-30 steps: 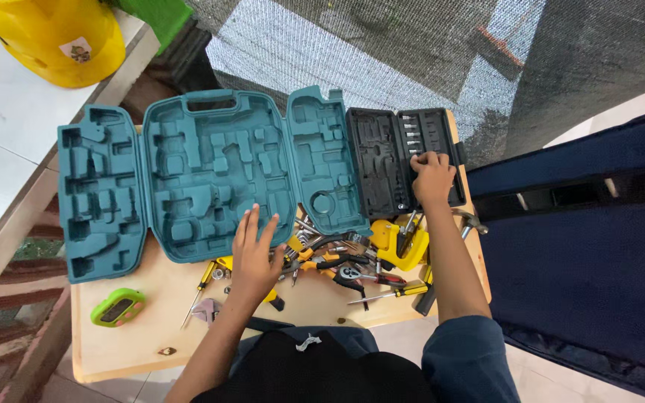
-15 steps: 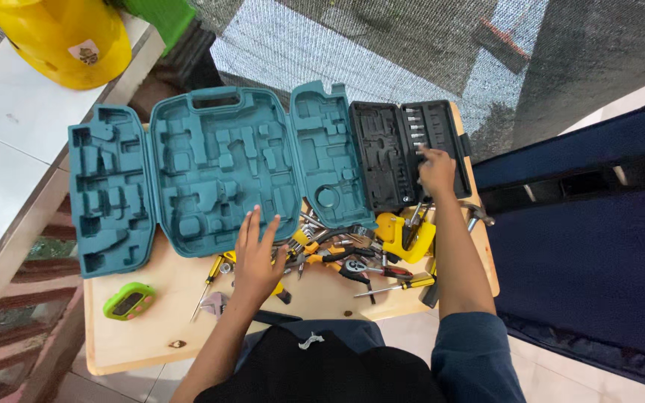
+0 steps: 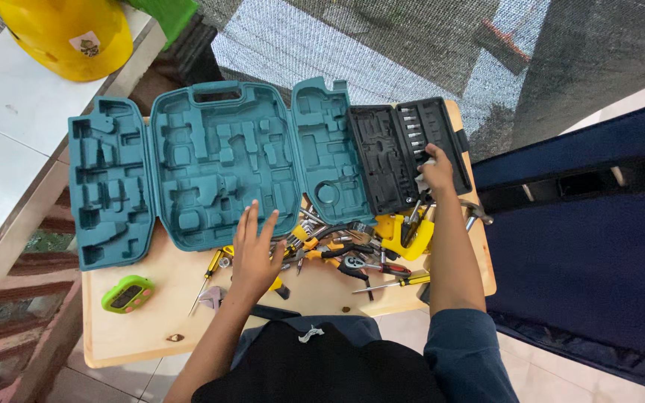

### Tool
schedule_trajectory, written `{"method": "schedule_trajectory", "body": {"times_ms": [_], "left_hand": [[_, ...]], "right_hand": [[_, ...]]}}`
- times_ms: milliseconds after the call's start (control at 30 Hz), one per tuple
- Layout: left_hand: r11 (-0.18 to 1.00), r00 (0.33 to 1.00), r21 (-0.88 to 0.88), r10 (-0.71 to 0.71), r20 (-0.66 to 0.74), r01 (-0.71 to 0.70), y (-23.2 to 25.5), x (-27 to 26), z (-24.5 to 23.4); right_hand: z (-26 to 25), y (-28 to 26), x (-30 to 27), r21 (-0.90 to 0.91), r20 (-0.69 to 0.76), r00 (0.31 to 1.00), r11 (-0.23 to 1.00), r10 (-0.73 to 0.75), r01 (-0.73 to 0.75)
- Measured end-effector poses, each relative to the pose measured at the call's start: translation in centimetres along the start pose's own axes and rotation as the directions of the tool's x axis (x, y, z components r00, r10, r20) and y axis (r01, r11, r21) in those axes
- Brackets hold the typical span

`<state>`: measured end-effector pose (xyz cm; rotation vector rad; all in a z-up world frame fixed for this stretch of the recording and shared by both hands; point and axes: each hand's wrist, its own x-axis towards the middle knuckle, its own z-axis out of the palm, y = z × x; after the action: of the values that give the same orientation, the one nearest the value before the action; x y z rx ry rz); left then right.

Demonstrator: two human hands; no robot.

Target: The person wipes a small metal component and various tools with a cloth before placing them back into an open tool case on a table.

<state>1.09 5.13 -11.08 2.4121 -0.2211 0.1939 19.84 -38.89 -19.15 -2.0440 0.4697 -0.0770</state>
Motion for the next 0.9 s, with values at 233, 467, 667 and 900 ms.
{"method": "schedule_trajectory", "body": {"times_ms": [233,467,667,900], "left_hand": [[1.0,1.0,0.004,0.001,-0.026,-0.001,-0.6,-0.5,-0.3],[0.999,0.999,0.038,-0.023,-0.042,0.025,-1.3,-1.2,-0.8],[0.998,0.999,0.055,-0.026,-0.02,0.027,-0.8,-2.1,-0.5],[0.992,1.0,0.12,-0.031,-0.002,0.031,-1.0,-3.0,-0.4]], "right_hand": [[0.1,0.4,-0.2,-0.158,-0.047,0.998,0.986,0.041,-0.048],[0.2,-3.4,-6.7,-0.406,-0.096,0.88,0.825,-0.466,0.392],[1.8,-8.1,-17.4,-0.303,-0.053,0.753,0.729,-0.656,0.614],[3.2,-9.3,-23.3,-0.258,0.104,0.785,0.746,-0.611,0.614]]}}
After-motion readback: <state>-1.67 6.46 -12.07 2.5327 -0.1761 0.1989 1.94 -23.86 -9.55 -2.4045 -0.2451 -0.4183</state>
